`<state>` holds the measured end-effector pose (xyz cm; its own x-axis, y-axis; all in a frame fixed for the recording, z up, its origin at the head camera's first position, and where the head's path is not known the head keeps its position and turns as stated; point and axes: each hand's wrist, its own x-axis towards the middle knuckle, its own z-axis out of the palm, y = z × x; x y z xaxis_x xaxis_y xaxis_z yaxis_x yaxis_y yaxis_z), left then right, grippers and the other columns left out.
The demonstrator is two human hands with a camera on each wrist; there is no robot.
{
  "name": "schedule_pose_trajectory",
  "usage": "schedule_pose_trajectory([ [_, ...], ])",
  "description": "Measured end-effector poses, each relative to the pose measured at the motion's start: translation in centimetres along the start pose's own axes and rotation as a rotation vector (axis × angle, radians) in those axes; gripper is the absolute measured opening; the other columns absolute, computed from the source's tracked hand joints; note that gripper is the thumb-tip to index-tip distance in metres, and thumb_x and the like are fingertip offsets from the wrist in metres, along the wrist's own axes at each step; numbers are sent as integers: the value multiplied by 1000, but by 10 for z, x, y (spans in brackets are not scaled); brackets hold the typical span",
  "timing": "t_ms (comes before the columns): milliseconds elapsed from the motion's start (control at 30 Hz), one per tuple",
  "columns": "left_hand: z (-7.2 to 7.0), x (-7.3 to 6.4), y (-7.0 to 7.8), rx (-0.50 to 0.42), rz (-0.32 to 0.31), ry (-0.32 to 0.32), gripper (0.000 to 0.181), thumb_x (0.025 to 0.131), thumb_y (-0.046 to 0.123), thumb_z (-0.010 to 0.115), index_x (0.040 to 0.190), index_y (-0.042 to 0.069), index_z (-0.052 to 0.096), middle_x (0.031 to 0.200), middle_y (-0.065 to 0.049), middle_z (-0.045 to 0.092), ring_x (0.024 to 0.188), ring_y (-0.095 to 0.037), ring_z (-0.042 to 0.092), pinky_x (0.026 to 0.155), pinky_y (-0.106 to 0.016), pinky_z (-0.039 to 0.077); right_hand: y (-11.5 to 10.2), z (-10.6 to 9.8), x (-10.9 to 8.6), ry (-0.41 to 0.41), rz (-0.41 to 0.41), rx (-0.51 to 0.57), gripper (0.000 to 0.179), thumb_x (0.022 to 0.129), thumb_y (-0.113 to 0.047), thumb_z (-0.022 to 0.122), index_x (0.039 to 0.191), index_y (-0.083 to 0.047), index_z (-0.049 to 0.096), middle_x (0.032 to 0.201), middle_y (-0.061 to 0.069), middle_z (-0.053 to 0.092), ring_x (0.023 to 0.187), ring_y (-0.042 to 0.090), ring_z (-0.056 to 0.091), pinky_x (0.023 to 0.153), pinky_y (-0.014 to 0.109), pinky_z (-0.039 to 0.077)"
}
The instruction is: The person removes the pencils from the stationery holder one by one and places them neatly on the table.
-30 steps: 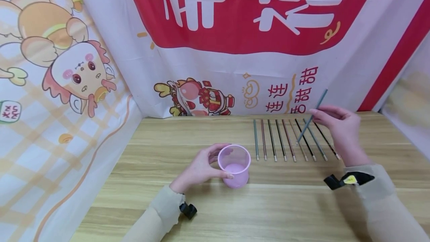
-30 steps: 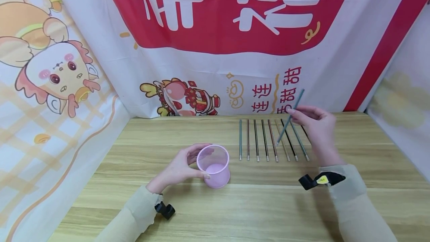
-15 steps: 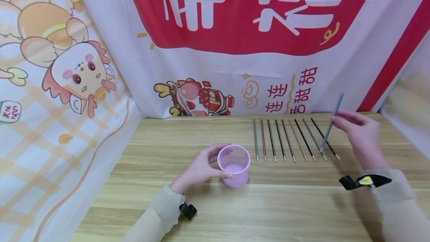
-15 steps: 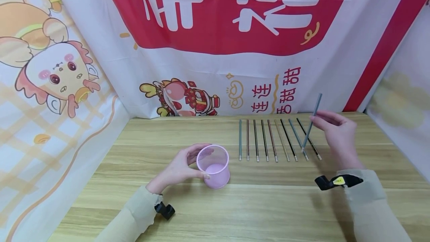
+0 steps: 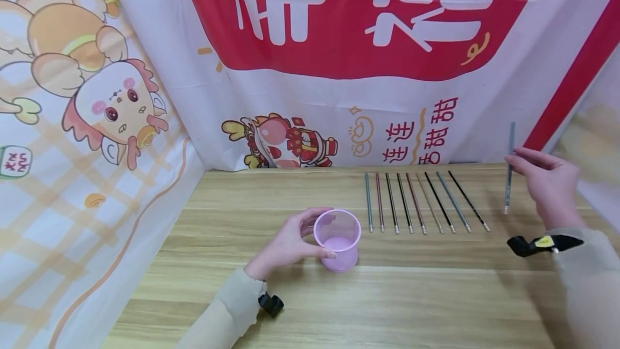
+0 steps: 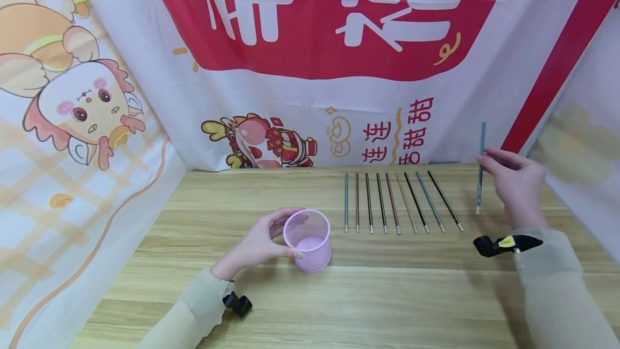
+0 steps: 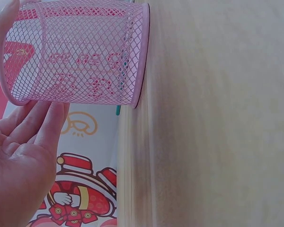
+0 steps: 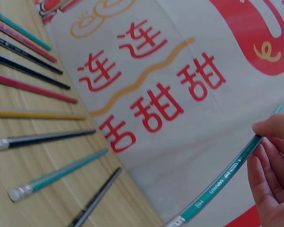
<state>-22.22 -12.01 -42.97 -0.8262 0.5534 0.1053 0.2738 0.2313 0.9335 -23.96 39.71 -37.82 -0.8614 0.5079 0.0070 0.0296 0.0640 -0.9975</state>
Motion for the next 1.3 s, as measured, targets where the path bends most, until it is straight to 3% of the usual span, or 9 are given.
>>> schedule_pose_trajectory([
  [100,0,0,0,-1,0,1,88,71,19,95,147,16,51,141,2,57,130,-16,54,111,-32,42,1,-3,7,-6,1,-88,59,79,-44,85,131,-22,71,93,-23,70,92,0,61,71,10,47],
  [233,0,-1,0,-2,4,-1,88,71,19,95,147,16,51,141,2,57,130,-16,54,111,-32,42,6,-7,16,-58,-2,-301,66,84,-56,76,141,-24,64,103,-26,63,102,3,51,82,19,42],
  [367,0,0,-1,-5,7,-1,88,71,19,95,147,16,51,141,2,57,129,-16,54,111,-32,42,18,-7,27,-134,-42,-483,74,90,-63,64,145,-14,58,126,-3,59,112,17,45,85,33,40],
  [467,0,0,-1,-9,10,1,88,71,18,95,147,16,51,141,1,57,129,-17,54,111,-32,43,30,-5,34,-158,-96,-571,76,94,-62,59,143,-4,57,138,19,54,114,25,45,80,32,40],
  [567,-1,0,-2,-5,7,0,89,71,19,96,147,15,51,141,1,57,129,-17,55,110,-32,43,43,-2,37,-172,-135,-612,71,97,-57,60,139,0,59,141,26,54,117,29,46,77,27,42],
  [867,-1,2,-4,-3,18,2,89,70,19,96,147,15,51,141,2,57,129,-16,55,110,-32,43,72,4,40,-207,-132,-650,53,96,-43,69,128,0,69,110,7,74,91,5,55,68,24,48],
  [967,0,1,-4,-5,14,2,89,70,19,96,147,16,51,141,2,57,129,-16,55,110,-31,43,80,6,41,-192,-138,-675,50,94,-39,73,124,0,71,107,10,75,92,11,58,69,23,46],
  [1167,0,0,-4,-7,10,3,90,70,20,96,148,15,51,141,1,57,129,-17,55,110,-32,43,87,8,39,-169,-141,-734,46,96,-35,70,120,4,71,120,23,69,113,39,55,78,32,40],
  [1300,0,1,-4,-10,14,4,90,69,19,96,147,15,51,141,1,58,129,-17,55,110,-32,43,85,10,39,-167,-131,-745,45,97,-35,69,121,3,71,123,24,67,116,42,53,81,35,40],
])
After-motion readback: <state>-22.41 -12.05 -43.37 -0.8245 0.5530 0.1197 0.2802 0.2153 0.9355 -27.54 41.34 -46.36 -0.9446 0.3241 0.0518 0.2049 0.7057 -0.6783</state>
